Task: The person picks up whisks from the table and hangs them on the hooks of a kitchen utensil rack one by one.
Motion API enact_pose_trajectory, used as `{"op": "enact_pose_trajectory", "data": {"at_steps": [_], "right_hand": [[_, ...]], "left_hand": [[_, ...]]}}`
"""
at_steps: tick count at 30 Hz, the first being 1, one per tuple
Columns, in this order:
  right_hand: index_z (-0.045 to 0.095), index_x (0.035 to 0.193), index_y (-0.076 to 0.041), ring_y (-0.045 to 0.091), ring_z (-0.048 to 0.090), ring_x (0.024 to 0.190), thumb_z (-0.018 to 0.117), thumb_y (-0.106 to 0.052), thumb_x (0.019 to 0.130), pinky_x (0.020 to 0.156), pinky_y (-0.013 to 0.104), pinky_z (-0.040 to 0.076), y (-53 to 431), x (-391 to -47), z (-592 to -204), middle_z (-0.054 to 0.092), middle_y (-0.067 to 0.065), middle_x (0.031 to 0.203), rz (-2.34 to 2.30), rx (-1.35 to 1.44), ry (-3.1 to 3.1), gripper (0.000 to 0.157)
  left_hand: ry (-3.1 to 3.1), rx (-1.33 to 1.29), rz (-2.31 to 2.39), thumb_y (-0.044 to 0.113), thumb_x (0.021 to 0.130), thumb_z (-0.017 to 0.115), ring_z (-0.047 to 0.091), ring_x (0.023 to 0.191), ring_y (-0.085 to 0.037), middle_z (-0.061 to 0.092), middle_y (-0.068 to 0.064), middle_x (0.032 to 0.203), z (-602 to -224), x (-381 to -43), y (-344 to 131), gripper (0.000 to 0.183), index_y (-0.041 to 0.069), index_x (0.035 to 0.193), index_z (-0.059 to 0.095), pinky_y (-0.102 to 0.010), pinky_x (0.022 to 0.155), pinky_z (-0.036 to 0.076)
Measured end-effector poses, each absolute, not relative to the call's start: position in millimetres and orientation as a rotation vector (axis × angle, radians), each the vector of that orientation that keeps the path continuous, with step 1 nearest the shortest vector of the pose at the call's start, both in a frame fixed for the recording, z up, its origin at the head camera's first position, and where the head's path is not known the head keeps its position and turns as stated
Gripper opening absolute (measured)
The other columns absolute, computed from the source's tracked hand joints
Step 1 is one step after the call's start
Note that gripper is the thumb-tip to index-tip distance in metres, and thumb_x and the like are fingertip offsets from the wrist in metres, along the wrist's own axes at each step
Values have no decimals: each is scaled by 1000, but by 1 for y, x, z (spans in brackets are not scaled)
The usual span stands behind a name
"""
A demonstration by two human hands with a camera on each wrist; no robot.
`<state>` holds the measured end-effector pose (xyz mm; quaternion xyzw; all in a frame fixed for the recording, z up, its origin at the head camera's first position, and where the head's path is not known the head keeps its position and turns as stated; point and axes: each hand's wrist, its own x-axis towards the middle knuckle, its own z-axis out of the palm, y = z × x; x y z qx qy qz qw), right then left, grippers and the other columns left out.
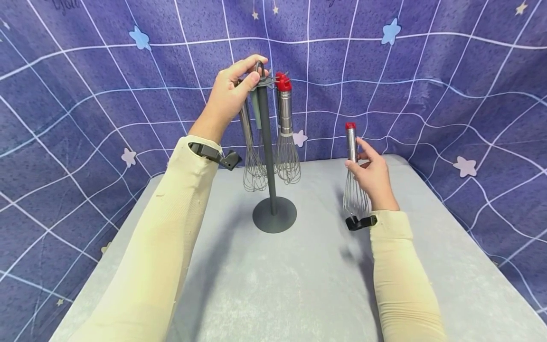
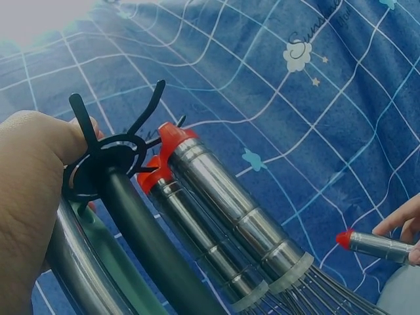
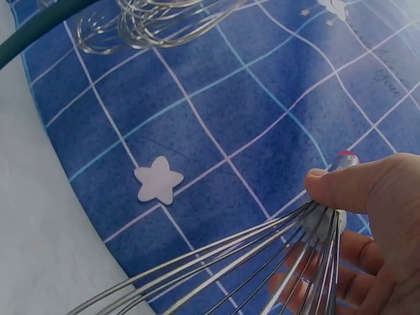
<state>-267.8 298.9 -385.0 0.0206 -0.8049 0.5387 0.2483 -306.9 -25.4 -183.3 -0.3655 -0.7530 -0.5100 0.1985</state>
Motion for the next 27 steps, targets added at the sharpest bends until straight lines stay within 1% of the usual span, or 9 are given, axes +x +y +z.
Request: {"op": "enact_pose_trajectory", "data": {"at_steps": [2, 5, 10, 16, 22, 27], "right_hand": [[45, 154, -21, 2, 59, 69, 74, -6, 90, 56, 20, 55, 298, -268, -384, 59, 12, 108, 1471, 66, -2183, 72], [44, 154, -22, 1, 60, 70, 73, -4, 91, 57, 20, 55, 295, -268, -383, 59, 12, 110, 1478, 73, -2166, 72], [44, 154, -24, 2, 61, 71, 73, -1, 90, 61, 19, 55, 290, -267, -380, 60, 14, 114, 1497, 80, -2142, 73], [43, 154, -19, 4, 60, 74, 71, 4, 90, 64, 17, 55, 283, -262, -375, 60, 16, 115, 1524, 123, -2114, 73], [42, 154, -10, 9, 60, 74, 68, 10, 89, 67, 18, 55, 267, -241, -356, 61, 19, 112, 1523, 170, -2093, 73], [42, 154, -11, 9, 59, 74, 69, 9, 89, 68, 15, 53, 262, -235, -350, 61, 25, 114, 1490, 186, -2083, 73]], "left_hand": [[-2103, -1025, -1428, 7, 103, 55, 59, 116, -17, 66, -15, 122, -181, -298, -26, 32, 2, 134, 63, -24, 96, 47], [-2107, -1018, -1429, 7, 103, 55, 59, 116, -17, 66, -16, 122, -178, -289, -26, 32, 2, 134, 63, -24, 96, 47], [-2103, -1019, -1432, 7, 103, 55, 59, 117, -17, 66, -16, 123, -178, -287, -25, 32, 2, 134, 63, -24, 96, 47], [-2101, -1024, -1415, 7, 103, 55, 58, 117, -17, 66, -16, 122, -178, -287, -24, 31, 2, 133, 63, -24, 95, 47], [-2115, -1021, -1403, 7, 103, 54, 57, 116, -18, 66, -16, 122, -177, -283, -25, 32, 1, 134, 62, -24, 95, 47], [-2114, -1019, -1400, 7, 103, 54, 58, 115, -18, 65, -16, 121, -177, -284, -25, 32, 1, 134, 62, -24, 94, 47]]}}
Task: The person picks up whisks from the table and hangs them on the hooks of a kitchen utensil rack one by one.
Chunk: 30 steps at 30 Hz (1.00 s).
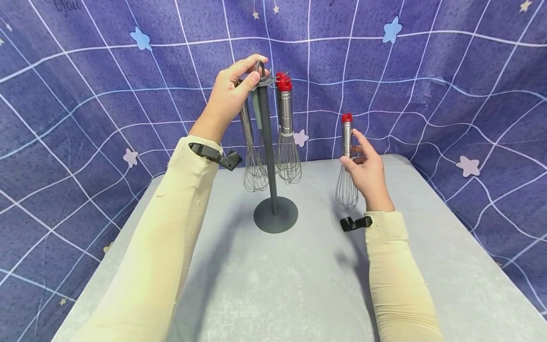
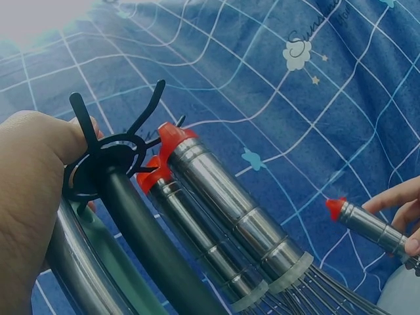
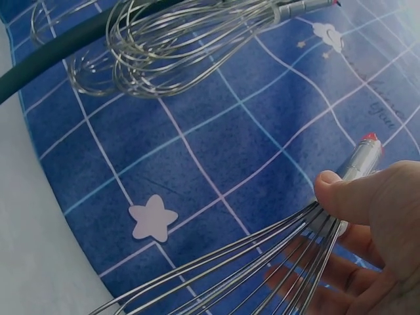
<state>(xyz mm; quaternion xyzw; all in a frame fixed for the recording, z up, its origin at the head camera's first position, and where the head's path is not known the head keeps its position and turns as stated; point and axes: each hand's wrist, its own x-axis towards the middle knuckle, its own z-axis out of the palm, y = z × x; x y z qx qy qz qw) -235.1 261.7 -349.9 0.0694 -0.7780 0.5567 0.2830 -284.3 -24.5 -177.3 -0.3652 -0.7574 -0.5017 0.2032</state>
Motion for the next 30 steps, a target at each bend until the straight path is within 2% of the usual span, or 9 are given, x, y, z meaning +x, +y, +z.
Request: {"op": "enact_pose_trajectory", "data": {"at_steps": [5, 10, 17, 30], "right_hand": [[44, 153, -13, 8, 59, 73, 70, 9, 89, 70, 13, 51, 265, -243, -356, 62, 28, 119, 1462, 196, -2063, 73], [43, 154, -14, 5, 59, 73, 71, 9, 88, 71, 13, 51, 271, -256, -366, 62, 22, 119, 1457, 206, -2041, 75], [43, 154, -19, 6, 61, 74, 73, 8, 87, 72, 17, 51, 269, -254, -366, 62, 9, 114, 1476, 242, -2000, 78], [44, 154, -20, 9, 64, 75, 73, 8, 87, 73, 18, 53, 260, -244, -357, 62, 2, 111, 1470, 310, -1959, 78]], "left_hand": [[-2106, -1030, -1383, 9, 103, 56, 58, 113, -17, 65, -14, 121, -183, -306, -24, 33, 4, 135, 63, -24, 93, 47], [-2107, -1047, -1325, 14, 103, 58, 58, 109, -15, 65, -10, 120, -187, -322, -25, 34, 9, 136, 63, -23, 90, 47], [-2096, -1059, -1330, 14, 103, 58, 58, 109, -14, 66, -10, 119, -187, -322, -26, 34, 10, 136, 63, -24, 89, 47], [-2115, -1020, -1315, 13, 103, 56, 59, 112, -16, 65, -12, 121, -187, -321, -25, 34, 7, 137, 62, -22, 88, 46]]}}
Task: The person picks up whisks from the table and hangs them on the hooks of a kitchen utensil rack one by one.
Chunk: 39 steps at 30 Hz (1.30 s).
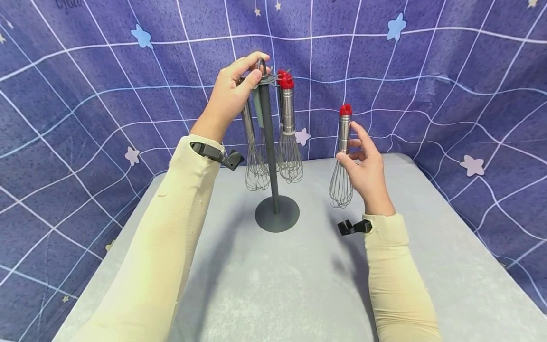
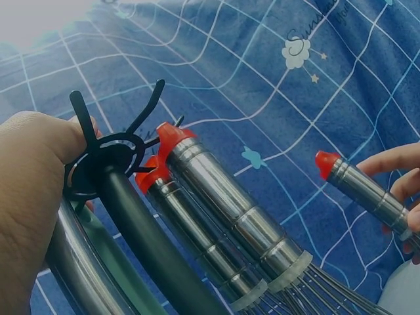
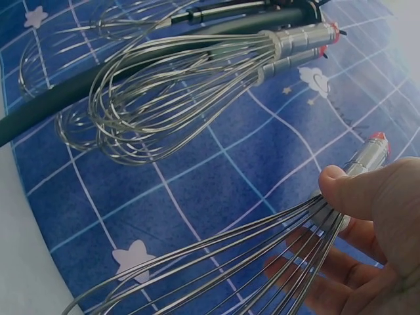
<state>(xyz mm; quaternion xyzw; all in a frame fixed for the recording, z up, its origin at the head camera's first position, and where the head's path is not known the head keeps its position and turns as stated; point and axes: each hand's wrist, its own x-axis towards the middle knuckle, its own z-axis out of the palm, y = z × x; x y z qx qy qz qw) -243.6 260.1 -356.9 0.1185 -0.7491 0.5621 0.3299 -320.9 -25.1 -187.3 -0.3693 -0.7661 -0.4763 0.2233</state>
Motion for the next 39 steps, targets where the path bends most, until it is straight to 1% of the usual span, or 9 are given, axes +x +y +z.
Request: {"op": "enact_pose_trajectory", "data": {"at_steps": [6, 13, 19, 22, 28, 39], "right_hand": [[45, 153, -20, 8, 63, 76, 74, 7, 86, 73, 18, 53, 258, -241, -353, 61, 0, 110, 1464, 310, -1953, 78], [47, 152, -18, 8, 63, 74, 74, 10, 86, 73, 19, 53, 255, -238, -348, 61, -1, 109, 1466, 344, -1926, 77], [49, 151, -18, 9, 64, 74, 73, 11, 85, 73, 19, 54, 251, -235, -340, 62, -2, 106, 1459, 382, -1900, 76], [49, 151, -18, 8, 64, 73, 73, 12, 85, 73, 19, 54, 248, -233, -336, 62, -2, 106, 1460, 397, -1896, 76], [49, 151, -18, 7, 65, 72, 73, 11, 85, 74, 20, 54, 244, -231, -331, 62, -2, 106, 1449, 424, -1899, 75], [50, 151, -20, 8, 65, 72, 73, 10, 86, 73, 20, 55, 236, -228, -322, 63, -2, 106, 1436, 466, -1899, 75]], "left_hand": [[-2108, -1034, -1308, 14, 103, 58, 58, 111, -14, 66, -10, 120, -187, -321, -26, 34, 9, 136, 63, -22, 89, 46], [-2085, -1068, -1295, 17, 103, 58, 57, 114, -11, 67, -6, 118, -187, -319, -28, 33, 11, 135, 65, -23, 93, 47], [-2078, -1072, -1273, 17, 103, 58, 57, 110, -11, 67, -5, 116, -187, -319, -28, 32, 11, 134, 65, -24, 91, 47], [-2086, -1063, -1272, 17, 103, 58, 57, 109, -11, 66, -5, 115, -186, -318, -27, 33, 12, 134, 65, -24, 90, 47], [-2109, -1040, -1290, 17, 103, 58, 57, 113, -12, 65, -6, 116, -186, -318, -28, 33, 13, 136, 64, -23, 93, 47], [-2130, -1013, -1273, 16, 103, 57, 56, 114, -13, 65, -8, 118, -188, -322, -27, 34, 11, 137, 63, -22, 92, 46]]}}
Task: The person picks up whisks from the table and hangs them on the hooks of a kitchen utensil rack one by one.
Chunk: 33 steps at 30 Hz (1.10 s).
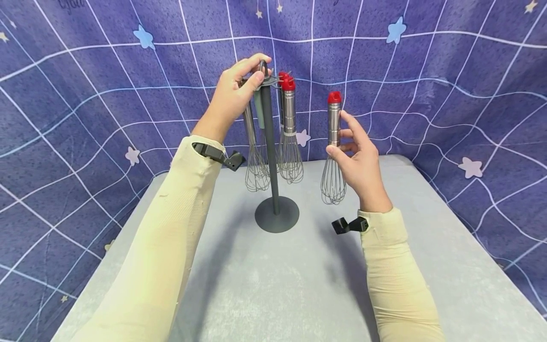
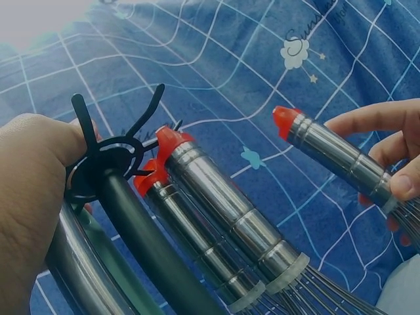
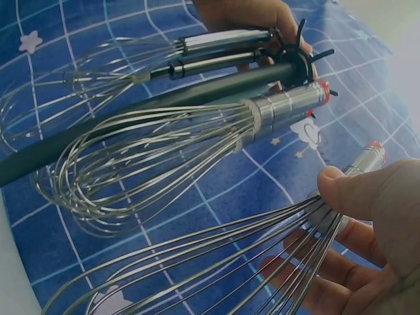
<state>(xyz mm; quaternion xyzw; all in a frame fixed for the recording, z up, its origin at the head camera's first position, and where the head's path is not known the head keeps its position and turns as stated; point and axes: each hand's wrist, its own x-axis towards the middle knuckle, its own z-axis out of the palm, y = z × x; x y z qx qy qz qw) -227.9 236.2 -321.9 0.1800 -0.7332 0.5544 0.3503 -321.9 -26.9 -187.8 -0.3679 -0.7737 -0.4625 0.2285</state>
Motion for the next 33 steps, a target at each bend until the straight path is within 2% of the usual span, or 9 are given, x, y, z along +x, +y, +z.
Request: {"op": "enact_pose_trajectory", "data": {"at_steps": [10, 13, 17, 21, 26, 33], "right_hand": [[49, 150, -19, 8, 65, 74, 74, 10, 85, 76, 21, 53, 228, -224, -314, 63, -3, 106, 1445, 480, -1913, 75], [49, 150, -19, 9, 65, 75, 74, 11, 85, 76, 21, 53, 226, -224, -313, 63, -3, 106, 1451, 489, -1908, 76], [50, 150, -18, 10, 65, 76, 74, 13, 84, 77, 22, 53, 224, -224, -311, 63, -3, 106, 1454, 513, -1892, 77], [50, 150, -19, 11, 65, 76, 73, 13, 84, 76, 23, 54, 221, -223, -308, 63, -3, 107, 1454, 531, -1890, 77], [49, 151, -20, 11, 67, 77, 73, 13, 84, 74, 22, 56, 216, -222, -305, 63, -2, 108, 1466, 547, -1897, 78], [50, 150, -21, 11, 66, 77, 74, 11, 85, 74, 22, 56, 212, -220, -301, 63, 1, 109, 1469, 526, -1907, 76]], "left_hand": [[-2130, -1011, -1274, 16, 104, 57, 56, 118, -14, 64, -9, 119, -188, -320, -27, 35, 11, 138, 62, -22, 95, 46], [-2141, -1005, -1281, 14, 104, 56, 56, 119, -15, 64, -11, 120, -183, -301, -27, 34, 8, 137, 62, -22, 96, 46], [-2138, -1010, -1288, 12, 104, 55, 56, 121, -16, 64, -12, 119, -182, -296, -27, 34, 6, 136, 62, -22, 97, 46], [-2130, -1016, -1272, 16, 104, 57, 56, 120, -13, 65, -8, 119, -187, -314, -27, 34, 11, 137, 63, -22, 96, 46], [-2136, -1012, -1262, 19, 103, 59, 56, 121, -10, 65, -5, 116, -187, -315, -28, 33, 15, 136, 64, -22, 97, 46], [-2131, -1018, -1260, 18, 103, 59, 56, 121, -10, 65, -5, 115, -186, -314, -28, 33, 15, 135, 64, -22, 98, 46]]}}
